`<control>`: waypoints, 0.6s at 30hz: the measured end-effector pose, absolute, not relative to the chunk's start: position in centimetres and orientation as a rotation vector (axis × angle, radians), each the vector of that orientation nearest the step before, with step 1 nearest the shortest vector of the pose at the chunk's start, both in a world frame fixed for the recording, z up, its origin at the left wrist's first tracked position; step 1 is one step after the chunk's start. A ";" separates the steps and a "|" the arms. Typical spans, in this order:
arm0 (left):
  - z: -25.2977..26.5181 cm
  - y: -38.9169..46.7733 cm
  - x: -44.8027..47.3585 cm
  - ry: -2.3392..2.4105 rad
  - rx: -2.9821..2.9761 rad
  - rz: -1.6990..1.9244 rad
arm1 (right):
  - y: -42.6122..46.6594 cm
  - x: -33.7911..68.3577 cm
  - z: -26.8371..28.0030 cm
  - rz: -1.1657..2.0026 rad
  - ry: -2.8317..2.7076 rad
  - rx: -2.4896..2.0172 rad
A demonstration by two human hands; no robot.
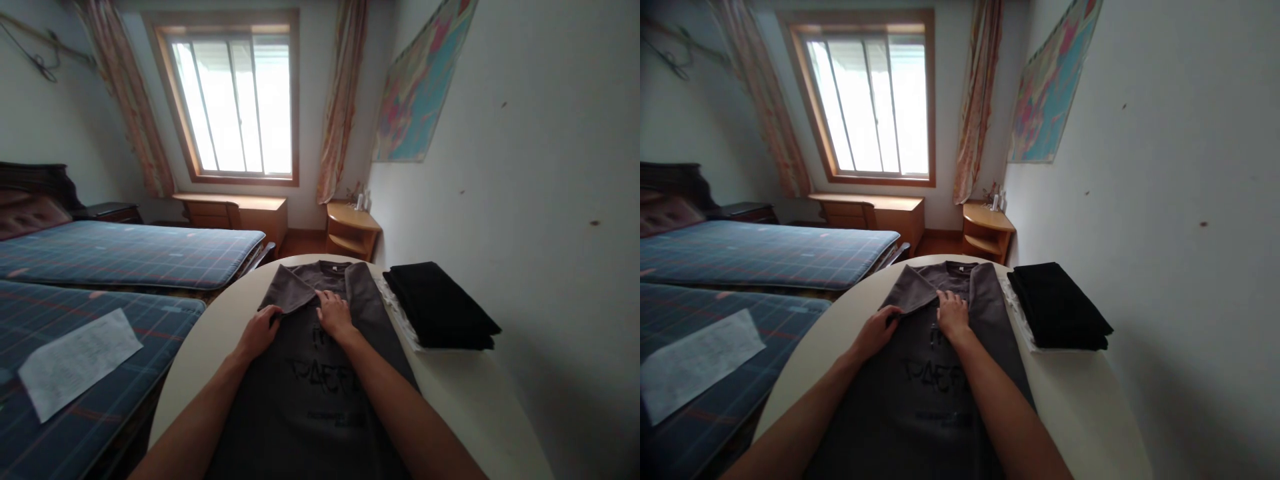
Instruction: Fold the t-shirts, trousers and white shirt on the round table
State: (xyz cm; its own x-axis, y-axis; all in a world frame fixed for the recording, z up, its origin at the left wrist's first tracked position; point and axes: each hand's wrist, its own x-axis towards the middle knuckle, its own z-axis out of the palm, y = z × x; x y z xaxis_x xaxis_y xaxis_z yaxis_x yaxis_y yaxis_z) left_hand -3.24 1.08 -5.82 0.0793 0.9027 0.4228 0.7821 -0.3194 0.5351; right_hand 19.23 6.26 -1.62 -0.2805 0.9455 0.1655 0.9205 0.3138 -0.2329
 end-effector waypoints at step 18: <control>-5.1 0.8 -2.8 1.734 2.306 0.951 | 11.9 17.5 -2.6 0.316 -1.976 -1.777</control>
